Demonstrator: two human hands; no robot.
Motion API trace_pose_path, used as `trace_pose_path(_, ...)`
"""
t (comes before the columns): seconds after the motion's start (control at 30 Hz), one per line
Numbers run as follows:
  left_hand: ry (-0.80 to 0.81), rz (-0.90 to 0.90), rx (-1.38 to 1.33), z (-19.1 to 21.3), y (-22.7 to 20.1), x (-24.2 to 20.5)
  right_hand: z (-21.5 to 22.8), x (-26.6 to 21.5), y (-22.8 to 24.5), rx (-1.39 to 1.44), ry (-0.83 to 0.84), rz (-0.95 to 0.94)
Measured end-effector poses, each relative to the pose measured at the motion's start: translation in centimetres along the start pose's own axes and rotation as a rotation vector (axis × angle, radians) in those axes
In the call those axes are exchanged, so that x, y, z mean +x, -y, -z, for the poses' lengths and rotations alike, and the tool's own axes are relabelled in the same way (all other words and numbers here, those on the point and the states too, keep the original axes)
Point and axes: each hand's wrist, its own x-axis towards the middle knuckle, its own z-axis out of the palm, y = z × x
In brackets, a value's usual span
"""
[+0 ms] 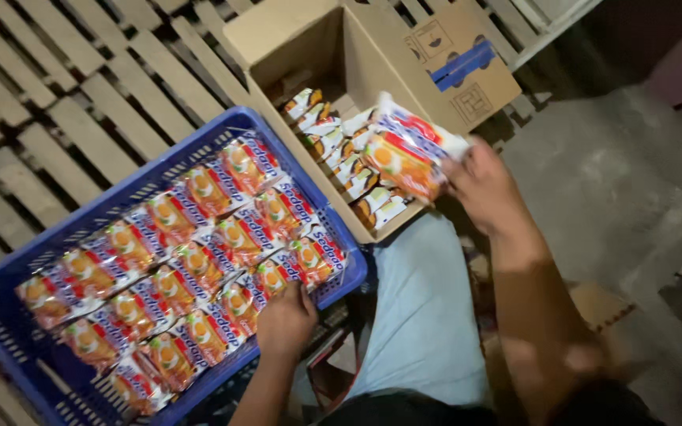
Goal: The person transfers individually wrapped food items from a cardboard box into a blue plastic basket. They pick up each item by hand and place it into the basket, arranging them in rows.
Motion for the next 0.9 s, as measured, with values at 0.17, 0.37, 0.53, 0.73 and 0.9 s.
trace_pose_path(0.17,0.144,0.093,-0.164,1.7,0.0,-0.6,-1.3,-8.3,-2.6,0.115,0.069,0.065)
trace_pose_path(0.37,0.088,0.212,-1.017,4.3,-1.8,-1.5,-5.4,-11.0,-10.4,0.482,0.311,0.130)
trace_pose_path(0.53,0.096,0.206,-1.682,7.3,-2.9,-3.2,-10.2,-13.7,-12.4,0.501,0.464,0.017)
trace_pose_path(0.73,-0.129,0.262,-1.693,7.9,1.9,-4.1,-12.7,-11.8,-13.0,0.257,0.705,0.082)
trace_pose_path(0.9,-0.282,0.400,-1.761,5.7,8.9,-6.0,-10.9,-3.9,-11.3,-0.607,0.214,1.013)
